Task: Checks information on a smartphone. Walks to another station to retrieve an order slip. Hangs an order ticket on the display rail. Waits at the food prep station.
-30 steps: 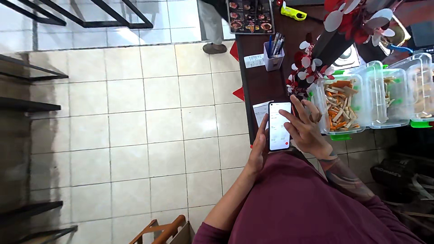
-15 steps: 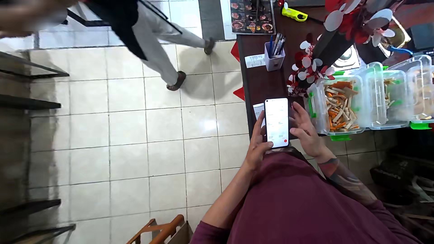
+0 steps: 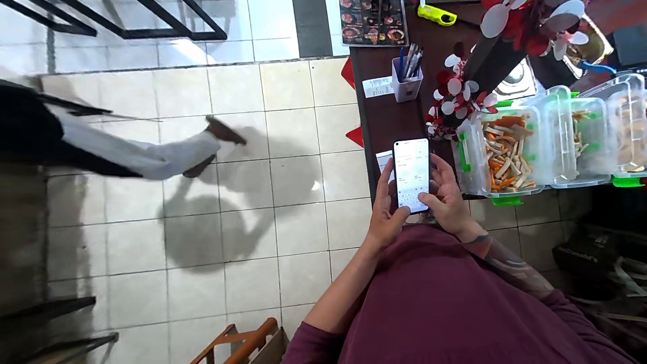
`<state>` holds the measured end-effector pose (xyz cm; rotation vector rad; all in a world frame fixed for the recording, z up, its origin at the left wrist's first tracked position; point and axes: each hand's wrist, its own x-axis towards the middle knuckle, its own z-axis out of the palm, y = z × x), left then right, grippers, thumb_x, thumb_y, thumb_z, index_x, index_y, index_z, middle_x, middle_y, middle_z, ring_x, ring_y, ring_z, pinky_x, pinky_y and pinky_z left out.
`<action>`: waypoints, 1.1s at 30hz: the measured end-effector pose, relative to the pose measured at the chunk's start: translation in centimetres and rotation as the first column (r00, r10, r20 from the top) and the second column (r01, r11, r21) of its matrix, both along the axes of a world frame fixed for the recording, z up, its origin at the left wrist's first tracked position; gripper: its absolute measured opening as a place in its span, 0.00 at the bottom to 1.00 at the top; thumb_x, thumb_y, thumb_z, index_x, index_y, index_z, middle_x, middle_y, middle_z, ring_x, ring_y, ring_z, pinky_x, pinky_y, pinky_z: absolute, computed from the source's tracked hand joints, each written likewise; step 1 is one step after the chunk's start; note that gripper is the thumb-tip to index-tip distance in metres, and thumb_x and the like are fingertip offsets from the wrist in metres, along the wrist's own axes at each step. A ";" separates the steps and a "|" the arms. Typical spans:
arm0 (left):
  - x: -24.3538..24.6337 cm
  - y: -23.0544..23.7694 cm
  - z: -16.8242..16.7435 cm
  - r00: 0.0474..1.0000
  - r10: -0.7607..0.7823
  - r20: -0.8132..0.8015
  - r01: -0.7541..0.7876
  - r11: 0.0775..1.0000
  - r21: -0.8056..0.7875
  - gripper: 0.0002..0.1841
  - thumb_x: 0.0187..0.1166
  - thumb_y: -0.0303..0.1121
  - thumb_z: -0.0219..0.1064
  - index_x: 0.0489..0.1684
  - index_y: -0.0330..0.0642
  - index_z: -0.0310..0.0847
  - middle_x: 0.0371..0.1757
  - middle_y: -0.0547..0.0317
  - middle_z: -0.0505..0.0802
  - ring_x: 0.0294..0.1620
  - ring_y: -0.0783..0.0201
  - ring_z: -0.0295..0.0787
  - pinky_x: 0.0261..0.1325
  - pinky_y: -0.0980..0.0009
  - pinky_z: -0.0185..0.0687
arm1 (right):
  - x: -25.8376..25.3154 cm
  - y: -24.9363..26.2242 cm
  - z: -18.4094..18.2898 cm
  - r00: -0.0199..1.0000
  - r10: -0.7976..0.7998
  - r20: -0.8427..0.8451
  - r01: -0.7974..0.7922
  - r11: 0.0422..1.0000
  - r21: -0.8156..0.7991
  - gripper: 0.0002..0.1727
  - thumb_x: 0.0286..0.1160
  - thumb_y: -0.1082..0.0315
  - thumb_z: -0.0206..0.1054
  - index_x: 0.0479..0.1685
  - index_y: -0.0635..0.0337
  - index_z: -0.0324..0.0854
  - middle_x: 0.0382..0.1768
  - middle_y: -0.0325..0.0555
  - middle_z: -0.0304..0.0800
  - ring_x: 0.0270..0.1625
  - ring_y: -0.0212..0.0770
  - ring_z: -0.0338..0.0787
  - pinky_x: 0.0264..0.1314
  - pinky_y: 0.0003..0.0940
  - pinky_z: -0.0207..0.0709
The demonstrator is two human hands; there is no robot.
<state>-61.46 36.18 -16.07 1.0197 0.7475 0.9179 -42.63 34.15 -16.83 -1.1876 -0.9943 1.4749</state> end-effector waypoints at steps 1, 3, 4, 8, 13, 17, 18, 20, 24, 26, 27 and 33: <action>0.1 -0.1 -0.2 1.000 0.001 0.001 -0.001 1.000 0.005 0.52 0.70 0.20 0.60 0.98 0.64 0.34 0.82 0.47 0.76 0.70 0.47 0.84 0.62 0.48 0.89 | -0.1 0.0 -0.1 1.000 -0.005 0.010 0.005 1.000 0.008 0.48 0.78 0.73 0.67 0.94 0.34 0.45 0.79 0.47 0.76 0.57 0.55 0.93 0.42 0.50 0.94; 0.1 -0.1 -0.3 1.000 0.005 -0.003 -0.005 1.000 0.010 0.52 0.71 0.20 0.60 0.98 0.64 0.34 0.81 0.46 0.77 0.70 0.47 0.84 0.62 0.48 0.89 | -0.2 0.1 0.0 0.999 -0.013 0.031 0.013 1.000 0.011 0.48 0.77 0.73 0.69 0.94 0.34 0.45 0.79 0.46 0.77 0.59 0.55 0.93 0.44 0.50 0.94; 0.1 -0.1 -0.3 1.000 0.009 -0.007 -0.009 1.000 0.013 0.51 0.71 0.20 0.60 0.98 0.63 0.34 0.81 0.46 0.77 0.69 0.47 0.85 0.61 0.48 0.89 | -0.3 0.1 0.1 0.999 -0.017 0.042 0.016 1.000 0.008 0.48 0.77 0.73 0.69 0.94 0.34 0.45 0.78 0.46 0.78 0.58 0.54 0.93 0.45 0.50 0.94; 0.3 -0.2 0.3 0.999 0.035 -0.037 -0.035 0.999 0.017 0.49 0.76 0.20 0.59 0.98 0.63 0.35 0.80 0.47 0.78 0.69 0.47 0.85 0.63 0.49 0.89 | -0.1 0.0 0.1 0.999 0.008 0.033 -0.008 1.000 0.015 0.48 0.78 0.72 0.68 0.94 0.34 0.45 0.78 0.46 0.78 0.57 0.55 0.93 0.43 0.49 0.94; 0.4 -0.3 0.6 0.995 0.061 -0.082 -0.059 0.998 0.023 0.47 0.79 0.20 0.57 0.97 0.63 0.37 0.79 0.48 0.80 0.67 0.49 0.87 0.61 0.52 0.90 | 0.2 -0.3 0.3 0.995 0.087 -0.039 -0.084 0.995 0.051 0.53 0.72 0.77 0.68 0.96 0.36 0.39 0.83 0.49 0.71 0.64 0.57 0.90 0.51 0.53 0.93; -0.1 -0.3 -0.1 0.999 0.030 -0.030 -0.031 1.000 -0.005 0.48 0.75 0.23 0.58 0.98 0.65 0.36 0.81 0.49 0.78 0.68 0.50 0.85 0.61 0.52 0.89 | 0.0 -0.4 -0.4 0.995 0.103 0.013 -0.104 0.991 0.081 0.61 0.64 0.79 0.74 0.96 0.36 0.35 0.82 0.50 0.70 0.63 0.57 0.90 0.51 0.55 0.94; -0.1 -0.3 -0.2 1.000 0.025 -0.016 -0.025 1.000 -0.014 0.48 0.75 0.23 0.58 0.98 0.65 0.36 0.81 0.49 0.78 0.69 0.49 0.85 0.62 0.51 0.88 | -0.1 -0.4 -0.5 0.995 0.095 0.034 -0.098 0.992 0.080 0.62 0.63 0.80 0.75 0.96 0.36 0.35 0.81 0.49 0.72 0.63 0.57 0.91 0.52 0.55 0.94; -0.2 -0.4 -0.4 1.000 0.017 0.002 -0.017 0.999 -0.028 0.48 0.75 0.22 0.57 0.98 0.66 0.36 0.82 0.48 0.77 0.69 0.49 0.85 0.61 0.50 0.89 | -0.1 -0.5 -0.5 0.995 0.089 0.043 -0.093 0.993 0.079 0.62 0.64 0.80 0.75 0.96 0.36 0.35 0.81 0.49 0.73 0.63 0.56 0.91 0.54 0.55 0.94; -0.1 -0.5 -0.3 1.000 0.017 0.008 -0.017 0.999 -0.029 0.48 0.74 0.24 0.58 0.98 0.65 0.37 0.82 0.48 0.77 0.69 0.49 0.84 0.61 0.50 0.89 | -0.1 -0.6 -0.4 0.997 0.079 0.019 -0.080 0.994 0.071 0.58 0.68 0.77 0.73 0.96 0.36 0.37 0.81 0.50 0.73 0.62 0.56 0.91 0.51 0.53 0.94; -0.1 -0.6 -0.3 1.000 0.015 0.011 -0.014 0.999 -0.030 0.49 0.74 0.24 0.59 0.97 0.66 0.37 0.82 0.48 0.77 0.69 0.49 0.85 0.59 0.51 0.90 | -0.2 -0.6 -0.5 0.998 0.061 0.029 -0.063 0.996 0.056 0.58 0.68 0.77 0.73 0.96 0.35 0.38 0.80 0.49 0.74 0.61 0.56 0.91 0.49 0.53 0.94; -0.1 -0.6 -0.3 1.000 0.013 0.018 -0.012 0.999 -0.031 0.49 0.74 0.24 0.59 0.97 0.66 0.37 0.82 0.48 0.77 0.69 0.49 0.85 0.59 0.51 0.89 | -0.2 -0.6 -0.5 0.998 0.055 0.035 -0.057 0.997 0.051 0.58 0.68 0.77 0.73 0.96 0.35 0.38 0.80 0.49 0.74 0.61 0.55 0.92 0.49 0.53 0.94; -0.2 -0.6 -0.9 0.998 0.015 0.062 -0.012 0.999 -0.047 0.49 0.72 0.25 0.60 0.97 0.64 0.37 0.81 0.46 0.76 0.71 0.48 0.83 0.63 0.49 0.87 | 0.4 -0.6 -0.2 0.996 0.091 -0.018 -0.090 0.995 0.046 0.54 0.74 0.75 0.69 0.97 0.35 0.37 0.83 0.48 0.71 0.66 0.56 0.89 0.58 0.54 0.92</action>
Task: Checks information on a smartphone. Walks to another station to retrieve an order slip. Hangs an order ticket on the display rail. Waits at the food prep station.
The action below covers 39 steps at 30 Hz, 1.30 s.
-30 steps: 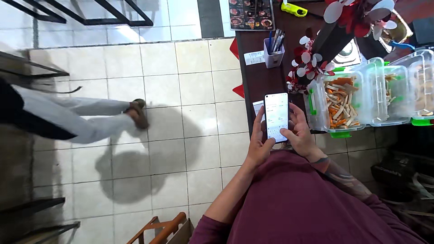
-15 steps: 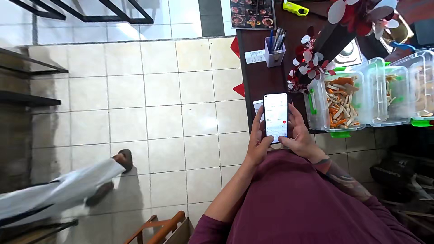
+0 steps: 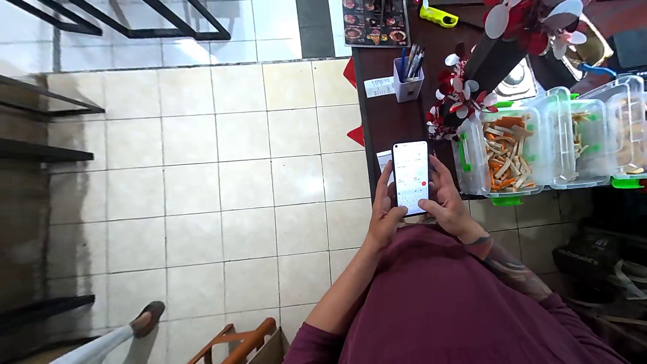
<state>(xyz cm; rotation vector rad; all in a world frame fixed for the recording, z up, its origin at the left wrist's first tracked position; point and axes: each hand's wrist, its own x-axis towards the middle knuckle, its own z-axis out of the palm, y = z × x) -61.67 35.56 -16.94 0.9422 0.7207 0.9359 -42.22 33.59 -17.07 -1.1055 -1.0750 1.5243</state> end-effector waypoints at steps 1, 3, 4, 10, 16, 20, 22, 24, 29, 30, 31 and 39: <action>0.0 0.0 -0.1 1.000 0.002 0.011 -0.002 1.000 -0.003 0.49 0.72 0.26 0.60 0.98 0.64 0.37 0.82 0.46 0.76 0.71 0.48 0.83 0.63 0.49 0.87 | 0.1 0.1 0.2 1.000 0.005 0.013 -0.005 1.000 -0.003 0.54 0.75 0.73 0.69 0.97 0.34 0.37 0.84 0.47 0.71 0.67 0.55 0.89 0.59 0.54 0.91; -0.1 -0.1 -0.3 1.000 0.000 0.023 0.000 1.000 -0.004 0.49 0.72 0.26 0.61 0.98 0.64 0.38 0.83 0.45 0.75 0.71 0.47 0.82 0.63 0.48 0.87 | 0.4 0.6 0.6 0.999 0.016 0.040 -0.016 1.000 -0.003 0.53 0.76 0.69 0.69 0.97 0.32 0.36 0.85 0.45 0.68 0.70 0.54 0.87 0.61 0.54 0.90; -0.1 -0.1 -0.2 1.000 -0.004 0.022 0.004 1.000 -0.002 0.49 0.72 0.26 0.61 0.97 0.64 0.38 0.83 0.46 0.75 0.71 0.47 0.82 0.63 0.48 0.87 | 0.5 0.9 1.0 0.998 0.018 0.053 -0.018 1.000 0.001 0.54 0.76 0.68 0.69 0.97 0.32 0.35 0.86 0.44 0.67 0.71 0.53 0.86 0.61 0.54 0.90; 0.0 -0.2 0.0 1.000 -0.015 0.022 0.015 1.000 -0.004 0.50 0.69 0.23 0.59 0.97 0.65 0.38 0.82 0.45 0.76 0.71 0.47 0.83 0.63 0.48 0.87 | 0.5 2.5 3.7 0.996 0.027 0.083 -0.027 1.000 -0.005 0.54 0.76 0.67 0.68 0.97 0.30 0.31 0.87 0.42 0.65 0.72 0.49 0.85 0.62 0.51 0.90; -0.1 -0.4 -0.2 0.999 -0.032 0.006 0.032 0.999 -0.002 0.51 0.69 0.22 0.59 0.98 0.66 0.36 0.84 0.46 0.74 0.72 0.47 0.82 0.63 0.47 0.87 | -0.1 2.6 3.9 0.995 0.001 0.101 0.002 1.000 -0.025 0.56 0.75 0.71 0.69 0.97 0.27 0.32 0.85 0.42 0.68 0.69 0.50 0.88 0.58 0.51 0.92; -0.1 -0.5 0.1 1.000 -0.027 0.006 0.027 1.000 -0.007 0.51 0.69 0.22 0.59 0.98 0.66 0.36 0.83 0.47 0.75 0.72 0.47 0.82 0.64 0.48 0.87 | -0.6 2.6 3.8 0.994 -0.009 0.105 0.011 1.000 -0.019 0.59 0.73 0.73 0.71 0.97 0.28 0.31 0.85 0.42 0.69 0.70 0.49 0.87 0.58 0.51 0.92; -0.1 -0.5 0.1 0.999 -0.031 0.007 0.031 1.000 -0.004 0.52 0.69 0.22 0.60 0.98 0.65 0.36 0.83 0.47 0.75 0.72 0.47 0.82 0.64 0.48 0.87 | -0.7 2.6 3.6 0.995 -0.014 0.102 0.015 1.000 -0.007 0.59 0.73 0.71 0.72 0.97 0.30 0.31 0.84 0.42 0.69 0.71 0.49 0.87 0.59 0.50 0.91; -0.1 -0.5 0.2 0.999 -0.039 0.006 0.039 0.999 0.000 0.52 0.69 0.22 0.60 0.98 0.66 0.35 0.83 0.47 0.74 0.72 0.48 0.82 0.65 0.48 0.86 | -0.7 2.6 3.4 0.993 -0.021 0.117 0.022 1.000 -0.002 0.59 0.73 0.69 0.73 0.97 0.29 0.31 0.84 0.43 0.69 0.71 0.48 0.86 0.60 0.50 0.91; 0.0 -0.6 0.3 0.999 -0.036 -0.008 0.036 0.999 -0.004 0.52 0.70 0.24 0.61 0.98 0.66 0.35 0.82 0.47 0.75 0.71 0.48 0.83 0.64 0.49 0.87 | -0.4 2.5 3.6 0.990 -0.031 0.138 0.030 1.000 0.004 0.58 0.72 0.69 0.73 0.97 0.30 0.32 0.86 0.41 0.67 0.72 0.48 0.86 0.61 0.50 0.91; 0.0 -0.6 0.2 0.999 -0.035 -0.008 0.035 0.999 -0.003 0.52 0.69 0.24 0.60 0.98 0.66 0.35 0.83 0.47 0.75 0.71 0.48 0.82 0.64 0.48 0.87 | -0.3 2.5 3.7 0.992 -0.026 0.122 0.025 1.000 0.006 0.57 0.74 0.69 0.72 0.97 0.30 0.32 0.86 0.41 0.67 0.72 0.48 0.86 0.62 0.50 0.91; 0.0 -0.6 0.1 0.999 -0.034 -0.007 0.034 0.999 -0.004 0.52 0.69 0.24 0.60 0.98 0.66 0.35 0.83 0.47 0.74 0.72 0.47 0.82 0.64 0.48 0.87 | -0.2 2.4 3.7 0.995 -0.020 0.100 0.019 1.000 0.009 0.56 0.75 0.70 0.70 0.97 0.31 0.32 0.87 0.42 0.66 0.73 0.49 0.85 0.63 0.51 0.90; -0.2 -0.5 0.0 0.999 -0.003 0.038 0.003 1.000 -0.023 0.51 0.69 0.26 0.62 0.98 0.65 0.36 0.84 0.48 0.73 0.71 0.48 0.82 0.62 0.49 0.88 | 1.3 1.5 2.8 0.993 -0.008 0.114 0.003 0.999 0.049 0.45 0.79 0.72 0.58 0.96 0.40 0.42 0.81 0.47 0.74 0.68 0.50 0.88 0.62 0.48 0.89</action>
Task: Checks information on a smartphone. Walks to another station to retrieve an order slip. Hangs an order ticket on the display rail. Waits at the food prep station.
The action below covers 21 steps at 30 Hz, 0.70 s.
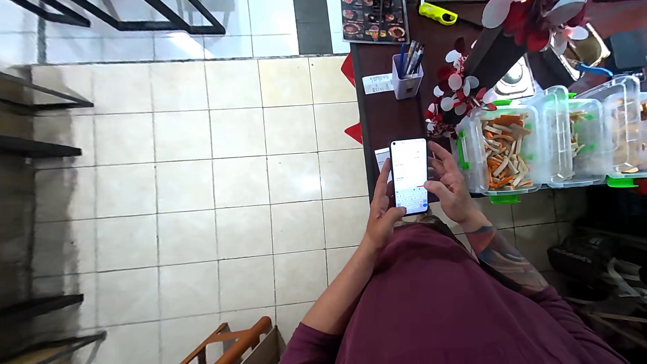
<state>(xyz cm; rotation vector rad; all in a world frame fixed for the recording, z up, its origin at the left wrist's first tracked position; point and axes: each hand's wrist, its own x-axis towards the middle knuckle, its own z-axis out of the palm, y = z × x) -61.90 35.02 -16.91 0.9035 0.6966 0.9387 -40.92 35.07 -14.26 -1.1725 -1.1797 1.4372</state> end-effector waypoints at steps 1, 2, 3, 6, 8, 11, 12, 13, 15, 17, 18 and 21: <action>0.0 0.0 0.0 1.000 -0.002 0.003 0.002 1.000 0.001 0.52 0.69 0.26 0.62 0.98 0.65 0.36 0.86 0.48 0.72 0.73 0.48 0.81 0.63 0.48 0.88 | 0.0 -0.1 0.1 1.000 0.001 -0.004 -0.001 1.000 -0.004 0.44 0.79 0.72 0.57 0.96 0.41 0.43 0.79 0.47 0.76 0.67 0.50 0.89 0.62 0.48 0.89; 0.0 0.0 0.1 1.000 -0.003 0.004 0.003 1.000 0.001 0.52 0.69 0.26 0.62 0.98 0.65 0.36 0.86 0.48 0.72 0.73 0.48 0.81 0.63 0.49 0.88 | 0.0 -0.2 0.2 1.000 0.002 -0.017 -0.002 1.000 -0.009 0.43 0.80 0.74 0.58 0.96 0.41 0.45 0.78 0.48 0.78 0.66 0.50 0.89 0.62 0.48 0.89; 0.0 0.1 0.1 1.000 -0.004 0.005 0.004 1.000 -0.001 0.52 0.69 0.25 0.62 0.98 0.65 0.36 0.85 0.47 0.72 0.72 0.48 0.82 0.62 0.49 0.88 | 0.0 -0.2 0.1 1.000 0.001 -0.027 -0.001 1.000 -0.012 0.43 0.81 0.74 0.58 0.96 0.41 0.45 0.78 0.48 0.79 0.66 0.51 0.90 0.63 0.49 0.89; 0.0 0.0 0.0 1.000 -0.015 0.006 0.015 1.000 0.009 0.52 0.70 0.26 0.63 0.98 0.65 0.36 0.84 0.46 0.73 0.71 0.47 0.83 0.61 0.48 0.88 | -0.2 -0.2 -0.1 0.999 -0.022 -0.030 0.022 1.000 -0.018 0.43 0.81 0.76 0.59 0.95 0.40 0.45 0.76 0.48 0.81 0.64 0.51 0.91 0.61 0.48 0.90; 0.0 0.1 -0.1 1.000 -0.021 0.009 0.021 1.000 0.009 0.52 0.70 0.26 0.63 0.98 0.65 0.35 0.84 0.46 0.73 0.72 0.47 0.82 0.61 0.48 0.88 | -0.4 -0.1 -0.1 0.999 -0.044 -0.004 0.044 0.999 -0.027 0.44 0.80 0.76 0.62 0.95 0.39 0.47 0.73 0.47 0.83 0.61 0.51 0.92 0.58 0.47 0.91; 0.0 0.1 -0.2 0.999 -0.032 0.020 0.032 0.999 0.003 0.52 0.70 0.26 0.64 0.98 0.65 0.34 0.85 0.46 0.72 0.73 0.47 0.81 0.63 0.48 0.88 | -0.3 -0.1 0.0 0.999 -0.043 -0.006 0.043 0.999 -0.024 0.44 0.80 0.77 0.62 0.95 0.39 0.48 0.73 0.48 0.83 0.61 0.51 0.92 0.58 0.48 0.91; 0.0 0.1 -0.1 0.999 -0.031 0.020 0.031 1.000 0.005 0.52 0.70 0.27 0.64 0.98 0.65 0.34 0.85 0.47 0.72 0.73 0.48 0.81 0.63 0.49 0.88 | -0.2 -0.1 0.1 0.999 -0.035 -0.021 0.035 0.999 -0.021 0.43 0.81 0.76 0.61 0.95 0.40 0.48 0.74 0.48 0.82 0.62 0.51 0.91 0.60 0.48 0.90; 0.0 0.2 0.0 0.999 -0.030 0.018 0.030 1.000 0.008 0.52 0.70 0.27 0.64 0.98 0.65 0.34 0.85 0.47 0.72 0.73 0.48 0.81 0.62 0.49 0.88 | -0.2 -0.1 0.2 0.999 -0.029 -0.028 0.028 0.999 -0.020 0.42 0.82 0.75 0.59 0.95 0.40 0.47 0.75 0.48 0.81 0.64 0.51 0.90 0.62 0.48 0.89; 0.0 0.2 0.1 0.999 -0.030 0.012 0.030 0.999 0.011 0.52 0.70 0.26 0.63 0.98 0.65 0.34 0.85 0.47 0.73 0.72 0.48 0.82 0.61 0.49 0.89 | -0.1 -0.1 0.3 0.999 -0.022 -0.024 0.021 1.000 -0.017 0.40 0.82 0.74 0.55 0.95 0.41 0.47 0.76 0.48 0.80 0.67 0.50 0.89 0.65 0.47 0.88; -0.1 0.2 0.3 1.000 -0.027 0.005 0.027 1.000 0.007 0.52 0.70 0.26 0.62 0.98 0.66 0.36 0.84 0.47 0.74 0.71 0.47 0.83 0.60 0.49 0.89 | 0.1 0.1 0.5 1.000 -0.014 -0.017 0.014 1.000 -0.017 0.40 0.83 0.73 0.53 0.96 0.41 0.46 0.79 0.47 0.78 0.70 0.49 0.87 0.66 0.47 0.87; -0.1 0.2 0.3 1.000 -0.029 0.002 0.029 1.000 0.007 0.51 0.70 0.26 0.62 0.98 0.66 0.36 0.84 0.47 0.74 0.72 0.48 0.83 0.61 0.49 0.89 | 0.1 0.3 0.7 1.000 -0.010 -0.012 0.009 1.000 -0.018 0.40 0.83 0.72 0.53 0.96 0.40 0.45 0.80 0.46 0.76 0.71 0.49 0.86 0.67 0.47 0.87; -0.1 0.1 0.3 0.999 -0.037 0.002 0.037 0.999 0.015 0.52 0.70 0.26 0.62 0.98 0.66 0.36 0.85 0.47 0.73 0.73 0.47 0.82 0.62 0.48 0.88 | 0.4 0.6 1.1 1.000 0.001 0.003 -0.001 1.000 -0.022 0.41 0.83 0.71 0.52 0.97 0.37 0.43 0.83 0.45 0.73 0.73 0.49 0.85 0.67 0.47 0.87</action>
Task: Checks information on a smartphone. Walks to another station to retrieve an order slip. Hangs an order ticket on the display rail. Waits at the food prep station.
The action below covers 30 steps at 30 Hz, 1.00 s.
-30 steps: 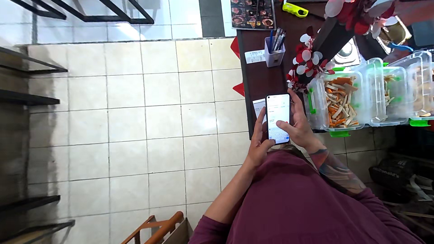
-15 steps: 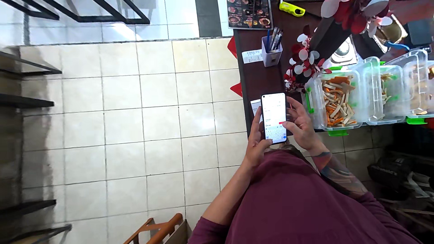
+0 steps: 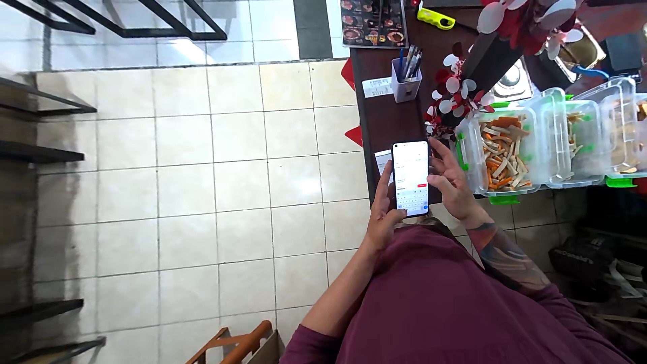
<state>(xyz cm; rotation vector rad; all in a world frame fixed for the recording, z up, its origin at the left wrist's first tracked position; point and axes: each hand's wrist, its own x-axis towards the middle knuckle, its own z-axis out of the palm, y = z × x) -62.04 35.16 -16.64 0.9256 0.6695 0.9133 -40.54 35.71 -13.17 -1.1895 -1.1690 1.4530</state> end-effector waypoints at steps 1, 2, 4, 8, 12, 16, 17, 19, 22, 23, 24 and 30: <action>0.0 0.0 0.0 1.000 -0.002 -0.001 0.002 1.000 0.005 0.52 0.70 0.25 0.62 0.98 0.66 0.36 0.85 0.47 0.73 0.72 0.47 0.82 0.62 0.48 0.88 | 0.1 0.1 0.1 1.000 0.003 0.005 -0.003 1.000 0.001 0.41 0.83 0.71 0.52 0.97 0.37 0.42 0.83 0.45 0.73 0.72 0.49 0.85 0.67 0.47 0.87; 0.0 0.1 0.0 1.000 -0.004 -0.003 0.004 1.000 0.011 0.52 0.69 0.25 0.61 0.98 0.65 0.35 0.84 0.46 0.73 0.72 0.47 0.82 0.62 0.48 0.88 | 0.2 0.2 0.2 1.000 0.006 0.009 -0.006 1.000 0.003 0.41 0.83 0.71 0.51 0.97 0.36 0.42 0.82 0.46 0.74 0.72 0.48 0.86 0.66 0.47 0.87; 0.0 0.1 0.0 1.000 -0.003 -0.006 0.003 1.000 0.013 0.52 0.69 0.25 0.61 0.98 0.65 0.35 0.84 0.47 0.74 0.72 0.47 0.82 0.63 0.48 0.87 | 0.3 0.4 0.3 1.000 0.000 0.027 -0.001 1.000 0.009 0.40 0.85 0.71 0.51 0.97 0.37 0.43 0.81 0.46 0.76 0.70 0.48 0.87 0.64 0.46 0.88; -0.2 0.2 -0.3 1.000 -0.008 0.000 0.008 1.000 0.023 0.52 0.69 0.26 0.63 0.98 0.64 0.36 0.84 0.47 0.74 0.74 0.47 0.80 0.67 0.47 0.85 | 0.2 0.7 0.7 0.996 -0.001 0.085 -0.001 1.000 0.031 0.39 0.85 0.72 0.51 0.97 0.38 0.47 0.80 0.45 0.78 0.70 0.46 0.88 0.66 0.45 0.88; -0.4 0.3 -0.5 1.000 -0.020 -0.004 0.020 1.000 0.018 0.52 0.69 0.25 0.64 0.98 0.66 0.36 0.84 0.46 0.74 0.74 0.46 0.81 0.66 0.47 0.86 | 0.1 0.8 0.5 0.995 -0.011 0.101 0.007 0.999 0.045 0.37 0.86 0.70 0.52 0.96 0.39 0.50 0.77 0.44 0.81 0.68 0.46 0.89 0.65 0.46 0.88; -0.4 0.4 -0.4 0.999 -0.040 -0.006 0.040 0.999 0.008 0.53 0.68 0.24 0.64 0.98 0.67 0.36 0.84 0.47 0.74 0.73 0.46 0.82 0.64 0.46 0.87 | 0.1 1.1 0.3 0.995 -0.038 0.089 0.036 0.999 0.021 0.35 0.88 0.68 0.55 0.95 0.38 0.52 0.73 0.45 0.84 0.65 0.48 0.91 0.62 0.46 0.90; -0.3 0.5 -0.3 0.999 -0.045 -0.010 0.046 0.999 0.010 0.54 0.67 0.24 0.64 0.98 0.67 0.35 0.84 0.47 0.74 0.73 0.46 0.82 0.64 0.47 0.87 | 0.1 1.1 0.3 0.995 -0.042 0.087 0.041 0.999 0.010 0.35 0.89 0.68 0.56 0.95 0.37 0.52 0.73 0.45 0.85 0.64 0.48 0.91 0.61 0.47 0.90; -0.3 0.5 -0.2 0.999 -0.051 -0.010 0.051 0.999 0.008 0.54 0.67 0.24 0.64 0.98 0.67 0.34 0.84 0.47 0.74 0.72 0.47 0.82 0.64 0.47 0.87 | 0.0 1.1 0.4 0.995 -0.049 0.091 0.050 0.999 0.001 0.35 0.88 0.68 0.57 0.94 0.37 0.53 0.72 0.45 0.85 0.64 0.48 0.91 0.60 0.46 0.90; -0.3 0.6 0.2 0.998 -0.053 -0.020 0.053 0.999 0.009 0.55 0.68 0.24 0.66 0.98 0.67 0.34 0.83 0.47 0.75 0.72 0.47 0.83 0.65 0.48 0.87 | -0.1 1.2 0.4 0.993 -0.059 0.100 0.058 0.998 0.008 0.35 0.88 0.68 0.58 0.94 0.37 0.53 0.71 0.45 0.86 0.62 0.47 0.92 0.59 0.46 0.91; -0.3 0.6 0.4 0.998 -0.060 -0.023 0.060 0.998 0.018 0.56 0.68 0.23 0.66 0.98 0.67 0.33 0.83 0.47 0.74 0.73 0.47 0.82 0.66 0.48 0.87 | -0.2 1.2 0.4 0.993 -0.066 0.099 0.065 0.998 0.009 0.35 0.88 0.68 0.58 0.94 0.38 0.53 0.70 0.45 0.86 0.61 0.47 0.92 0.58 0.45 0.91; -0.2 0.6 0.6 0.998 -0.061 -0.026 0.062 0.998 0.024 0.56 0.67 0.22 0.66 0.98 0.67 0.33 0.84 0.47 0.74 0.73 0.48 0.82 0.67 0.49 0.86 | -0.3 1.2 0.4 0.992 -0.073 0.099 0.072 0.997 0.010 0.35 0.88 0.69 0.57 0.94 0.38 0.54 0.69 0.46 0.87 0.60 0.47 0.93 0.58 0.45 0.91; -0.2 0.8 1.0 0.996 -0.075 -0.053 0.076 0.997 0.022 0.59 0.65 0.18 0.66 0.98 0.66 0.31 0.83 0.47 0.75 0.72 0.47 0.83 0.66 0.47 0.88 | -0.5 1.4 0.2 0.993 -0.079 0.092 0.080 0.997 0.000 0.36 0.87 0.69 0.60 0.93 0.38 0.55 0.66 0.47 0.89 0.57 0.48 0.94 0.54 0.45 0.92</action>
